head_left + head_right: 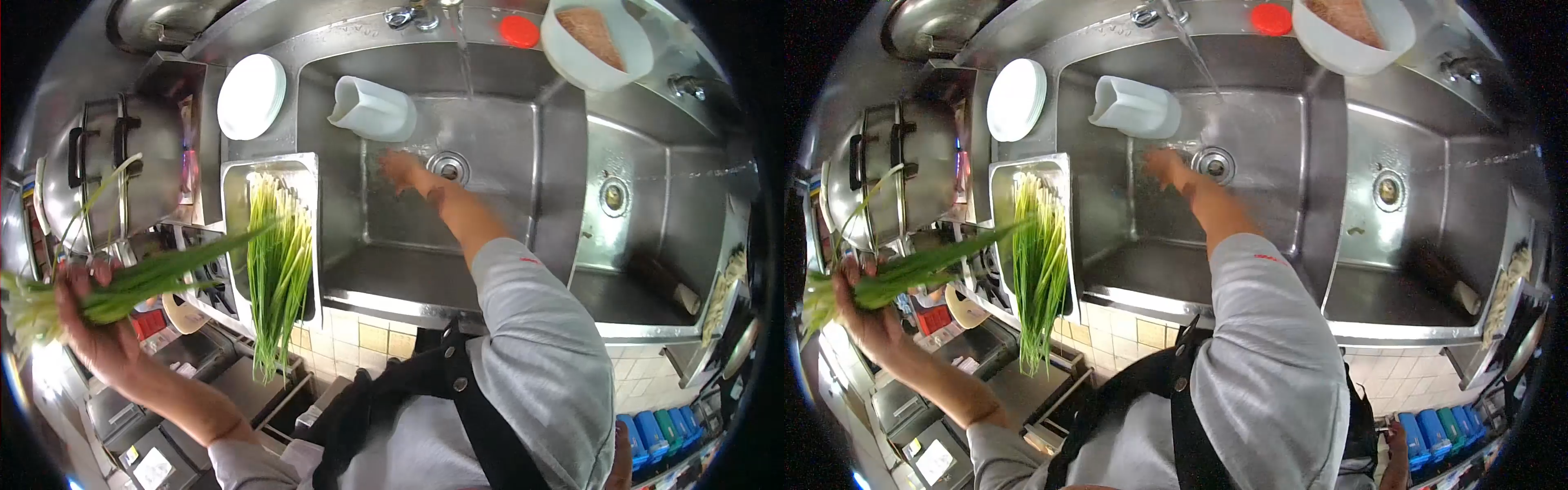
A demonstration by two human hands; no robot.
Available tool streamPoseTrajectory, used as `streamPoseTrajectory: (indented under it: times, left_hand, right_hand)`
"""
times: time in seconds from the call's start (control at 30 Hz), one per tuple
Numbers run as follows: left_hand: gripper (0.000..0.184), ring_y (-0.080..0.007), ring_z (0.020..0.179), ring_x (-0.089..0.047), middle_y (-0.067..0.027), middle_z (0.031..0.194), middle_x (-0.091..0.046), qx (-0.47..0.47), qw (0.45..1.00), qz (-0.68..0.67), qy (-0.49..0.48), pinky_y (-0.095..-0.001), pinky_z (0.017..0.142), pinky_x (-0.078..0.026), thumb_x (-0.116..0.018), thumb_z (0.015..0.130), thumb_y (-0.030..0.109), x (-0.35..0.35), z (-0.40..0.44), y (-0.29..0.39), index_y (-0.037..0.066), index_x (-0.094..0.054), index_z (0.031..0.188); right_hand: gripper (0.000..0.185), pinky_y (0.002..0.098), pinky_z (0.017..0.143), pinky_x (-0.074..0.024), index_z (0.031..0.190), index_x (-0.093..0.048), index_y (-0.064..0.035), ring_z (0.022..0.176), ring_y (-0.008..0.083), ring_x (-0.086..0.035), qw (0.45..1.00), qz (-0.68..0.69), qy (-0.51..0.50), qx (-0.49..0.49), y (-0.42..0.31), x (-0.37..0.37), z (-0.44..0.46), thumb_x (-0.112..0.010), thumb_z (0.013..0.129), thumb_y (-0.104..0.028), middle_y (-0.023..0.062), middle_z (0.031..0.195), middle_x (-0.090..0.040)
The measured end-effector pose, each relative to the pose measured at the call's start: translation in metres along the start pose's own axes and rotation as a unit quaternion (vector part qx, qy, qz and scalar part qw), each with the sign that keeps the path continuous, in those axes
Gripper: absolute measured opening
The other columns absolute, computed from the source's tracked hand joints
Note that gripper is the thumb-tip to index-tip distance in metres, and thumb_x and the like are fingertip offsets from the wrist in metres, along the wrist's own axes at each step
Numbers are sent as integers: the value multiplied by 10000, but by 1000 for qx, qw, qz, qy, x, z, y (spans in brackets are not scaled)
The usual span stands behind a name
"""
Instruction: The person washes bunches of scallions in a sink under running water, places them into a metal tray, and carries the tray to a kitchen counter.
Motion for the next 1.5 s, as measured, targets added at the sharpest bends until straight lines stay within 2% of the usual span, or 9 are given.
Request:
streamPoseTrajectory:
  times: [0.2,0.4,0.5,0.6,0.67,0.8,0.83,0.97,1.5]
  left_hand:
    - [168,-145,750,-428,-17,782,-402,61,980,185,42,-313,751,-387,-496,907,214,27,-22,-8,56,-453,943]
    - [256,-126,659,-534,-62,753,-569,133,872,466,75,-254,622,-426,-637,801,175,49,-34,-30,29,-523,979]
    - [222,-121,633,-564,-41,701,-583,160,865,470,68,-252,591,-449,-643,793,148,44,-34,-79,22,-538,943]
    - [177,-124,586,-568,-32,676,-590,304,848,434,12,-259,544,-459,-635,799,142,62,-41,-161,15,-570,904]
    - [178,-134,572,-569,-40,678,-600,341,836,429,-24,-273,537,-456,-639,787,142,73,-49,-210,9,-587,894]
    - [354,-199,740,-611,-120,808,-640,247,803,522,-149,-334,677,-463,-685,722,200,87,-49,-276,-14,-562,976]
    - [382,-222,776,-610,-138,848,-638,241,793,540,-149,-345,704,-458,-686,722,220,78,-48,-277,-16,-553,992]
    - [513,-282,892,-599,-185,970,-621,241,758,589,-147,-363,780,-441,-692,722,281,41,-50,-269,-25,-513,1092]
    - [540,-276,1202,-411,-108,1271,-466,166,798,579,-27,-443,979,-319,-654,757,158,25,-92,-181,94,-455,1255]
  right_hand:
    - [730,519,1017,-278,1236,-471,-229,1294,273,-271,989,109,72,-68,-3,-4,28,-763,582,-367,20,1409,-279]
    - [407,393,990,-341,1122,-571,-189,1180,236,-423,977,108,139,123,-55,-61,15,-615,718,-181,42,1250,-476]
    - [274,333,944,-378,993,-616,-123,1072,249,-493,906,376,139,-135,9,-71,-28,-554,726,-126,75,1086,-556]
    - [204,360,878,-416,876,-607,-44,994,270,-520,954,153,259,-1,36,-70,-73,-574,683,-103,99,965,-578]
    - [218,371,846,-436,916,-621,-53,973,284,-533,962,156,187,-125,75,-52,-114,-552,720,-120,102,998,-577]
    - [154,417,754,-442,785,-583,-4,912,309,-537,930,181,290,-132,69,-22,-131,-592,658,-92,130,887,-582]
    - [182,394,820,-440,840,-608,-48,977,296,-527,968,157,105,-164,49,-39,-106,-595,672,-116,121,941,-580]
    - [245,382,1010,-313,971,-622,-133,1147,234,-445,972,88,211,46,-69,-20,-76,-566,739,-189,44,1133,-523]
    - [171,371,699,-508,898,-604,-48,848,271,-596,942,155,156,-253,97,-37,-128,-513,758,-88,95,924,-585]
Point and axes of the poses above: each hand's wrist, its own z-axis towards the middle knuckle, its own x-axis out of the back of the hand, y = z × x, the point moved 10 cm from there along z, towards the middle knuckle
